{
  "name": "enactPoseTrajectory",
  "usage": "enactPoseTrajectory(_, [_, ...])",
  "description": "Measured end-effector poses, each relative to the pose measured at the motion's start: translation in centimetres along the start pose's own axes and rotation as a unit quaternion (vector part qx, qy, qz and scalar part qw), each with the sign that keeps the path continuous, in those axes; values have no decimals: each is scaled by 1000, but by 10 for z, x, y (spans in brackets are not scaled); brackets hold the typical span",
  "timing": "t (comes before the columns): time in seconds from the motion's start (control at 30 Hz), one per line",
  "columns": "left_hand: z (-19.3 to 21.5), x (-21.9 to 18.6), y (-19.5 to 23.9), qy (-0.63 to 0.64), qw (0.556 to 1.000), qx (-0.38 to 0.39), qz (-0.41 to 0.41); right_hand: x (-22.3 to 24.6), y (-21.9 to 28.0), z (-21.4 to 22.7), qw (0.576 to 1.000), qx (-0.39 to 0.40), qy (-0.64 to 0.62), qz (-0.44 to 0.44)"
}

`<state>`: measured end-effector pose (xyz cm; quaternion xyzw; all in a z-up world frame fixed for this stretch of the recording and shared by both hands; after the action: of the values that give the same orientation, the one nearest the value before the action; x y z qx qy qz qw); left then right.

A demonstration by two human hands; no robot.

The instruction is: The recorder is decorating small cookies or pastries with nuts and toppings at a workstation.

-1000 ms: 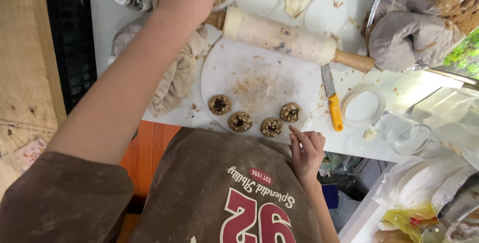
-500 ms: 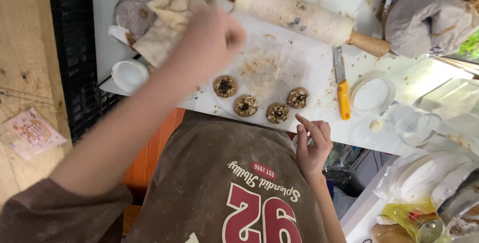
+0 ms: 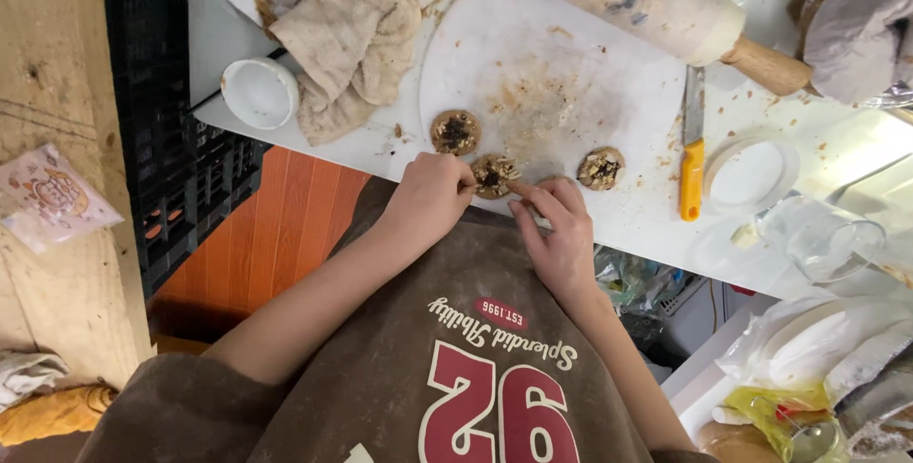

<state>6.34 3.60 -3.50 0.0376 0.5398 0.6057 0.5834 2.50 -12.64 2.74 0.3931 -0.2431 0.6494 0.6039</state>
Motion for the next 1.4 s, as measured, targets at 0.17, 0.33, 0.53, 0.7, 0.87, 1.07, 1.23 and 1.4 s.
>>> enactPoseTrajectory(0.17, [-1,-2,1,4,999,-30,-34,-3,3,-8,1000,8,23,15])
enactPoseTrajectory(0.33, [-10,-3,3,-1,999,-31,-33,1,-1,-19,996,32,65,57])
enactPoseTrajectory(0.53, [-15,1,9,11,998,-58,-33,-5,3,-25,992,40,96,77])
enactPoseTrajectory(0.7, [-6,-5,17,46,993,-98,-55,-5,9,-22,991,32,102,82])
enactPoseTrajectory(0.87, [11,-12,22,60,985,-142,-72,-11,13,-14,995,0,79,56])
enactPoseTrajectory(1.07, [21,-17,12,123,985,-114,-25,1,9,-17,990,35,108,85])
enactPoseTrajectory(1.23, [16,-24,9,58,979,-154,-123,0,12,-20,983,51,140,111])
enactPoseTrajectory(1.4, [12,-32,9,36,982,-144,-121,-2,14,-21,978,68,153,126])
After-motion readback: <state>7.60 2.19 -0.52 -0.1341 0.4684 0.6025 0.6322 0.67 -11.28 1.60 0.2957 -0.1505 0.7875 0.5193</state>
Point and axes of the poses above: each hand's wrist, its own y-axis away from the middle knuckle, its own z-axis out of the back of the hand, x = y × z, the point moved 7 cm from there along -y, towards the middle knuckle, and after that the axes turned 6 degrees about z, right-handed, at the moved point
